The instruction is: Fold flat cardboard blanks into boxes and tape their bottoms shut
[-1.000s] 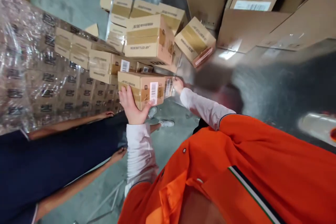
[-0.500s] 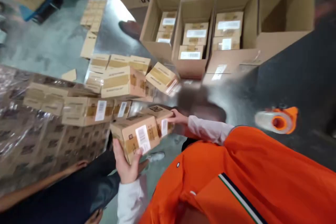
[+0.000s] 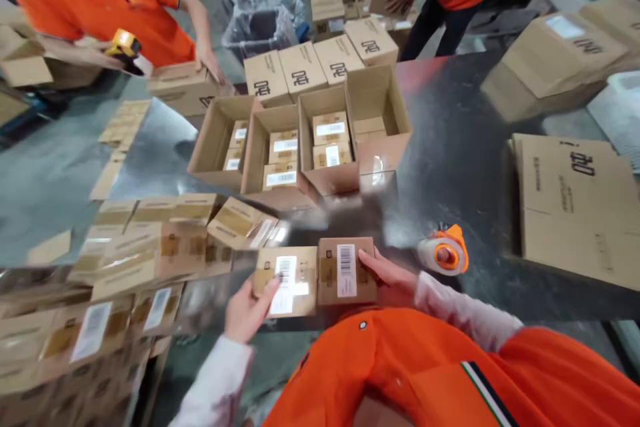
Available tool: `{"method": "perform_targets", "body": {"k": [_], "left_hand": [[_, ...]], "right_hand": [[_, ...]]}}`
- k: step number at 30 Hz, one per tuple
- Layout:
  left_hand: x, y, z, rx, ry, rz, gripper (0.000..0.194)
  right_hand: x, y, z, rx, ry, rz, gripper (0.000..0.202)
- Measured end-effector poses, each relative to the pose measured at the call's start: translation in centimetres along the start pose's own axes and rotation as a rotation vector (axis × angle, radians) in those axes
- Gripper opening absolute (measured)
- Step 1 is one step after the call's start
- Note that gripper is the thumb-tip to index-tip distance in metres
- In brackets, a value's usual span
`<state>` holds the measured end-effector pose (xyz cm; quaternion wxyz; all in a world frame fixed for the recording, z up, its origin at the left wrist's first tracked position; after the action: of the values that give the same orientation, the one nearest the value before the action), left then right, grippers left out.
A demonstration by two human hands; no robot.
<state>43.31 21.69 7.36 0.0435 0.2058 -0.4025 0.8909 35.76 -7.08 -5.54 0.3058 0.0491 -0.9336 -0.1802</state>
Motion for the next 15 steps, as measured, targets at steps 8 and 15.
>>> {"method": "perform_targets", "body": {"k": [8,15], "left_hand": [[-12.2,-11.4,36.1,-0.361,0.788,0.246,0.114],[-26.8,-0.7,54.9,-0.452,0.884,-0.121,0.131]], "right_hand": [[-1.0,-3.3,-21.8,-0.116,-0.680,0.284,0.076],[-8.6,-7.9,-29.3,-0.273,-0.690,0.367,0.078]]}}
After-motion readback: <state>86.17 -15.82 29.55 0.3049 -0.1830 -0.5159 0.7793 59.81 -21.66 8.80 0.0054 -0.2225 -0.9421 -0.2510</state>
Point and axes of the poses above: each hand's wrist, its own x-axis away from the middle knuckle, its own y-axis out of the palm, z = x × y, the point moved 6 cm from there along -x, towards the middle knuckle, and after that the axes turned 10 degrees about x, right-handed, at the moved point
